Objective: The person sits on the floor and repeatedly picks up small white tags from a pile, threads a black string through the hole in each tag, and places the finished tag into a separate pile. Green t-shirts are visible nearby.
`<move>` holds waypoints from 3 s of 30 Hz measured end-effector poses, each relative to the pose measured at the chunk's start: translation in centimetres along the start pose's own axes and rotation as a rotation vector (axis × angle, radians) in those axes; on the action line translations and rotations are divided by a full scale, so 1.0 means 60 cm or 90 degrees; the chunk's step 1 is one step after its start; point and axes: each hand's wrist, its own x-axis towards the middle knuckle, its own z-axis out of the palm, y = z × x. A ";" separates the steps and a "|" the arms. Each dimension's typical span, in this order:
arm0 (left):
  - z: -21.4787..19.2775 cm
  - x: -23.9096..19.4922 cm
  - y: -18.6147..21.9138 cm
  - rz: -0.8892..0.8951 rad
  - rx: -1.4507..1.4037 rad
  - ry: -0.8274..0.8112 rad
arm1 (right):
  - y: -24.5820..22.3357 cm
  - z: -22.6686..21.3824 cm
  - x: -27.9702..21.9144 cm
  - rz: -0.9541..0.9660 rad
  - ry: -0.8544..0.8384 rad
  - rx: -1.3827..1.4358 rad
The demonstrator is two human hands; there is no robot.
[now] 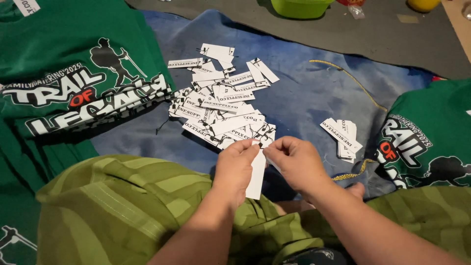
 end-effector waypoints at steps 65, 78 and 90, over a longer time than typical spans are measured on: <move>-0.036 -0.024 -0.001 0.065 0.050 -0.062 | -0.049 -0.013 -0.058 0.114 -0.018 0.073; -0.030 -0.039 0.012 0.013 0.091 -0.175 | -0.049 0.005 -0.056 0.093 -0.070 0.119; -0.017 0.052 -0.068 0.118 0.177 0.005 | -0.030 0.017 -0.045 0.059 0.022 0.104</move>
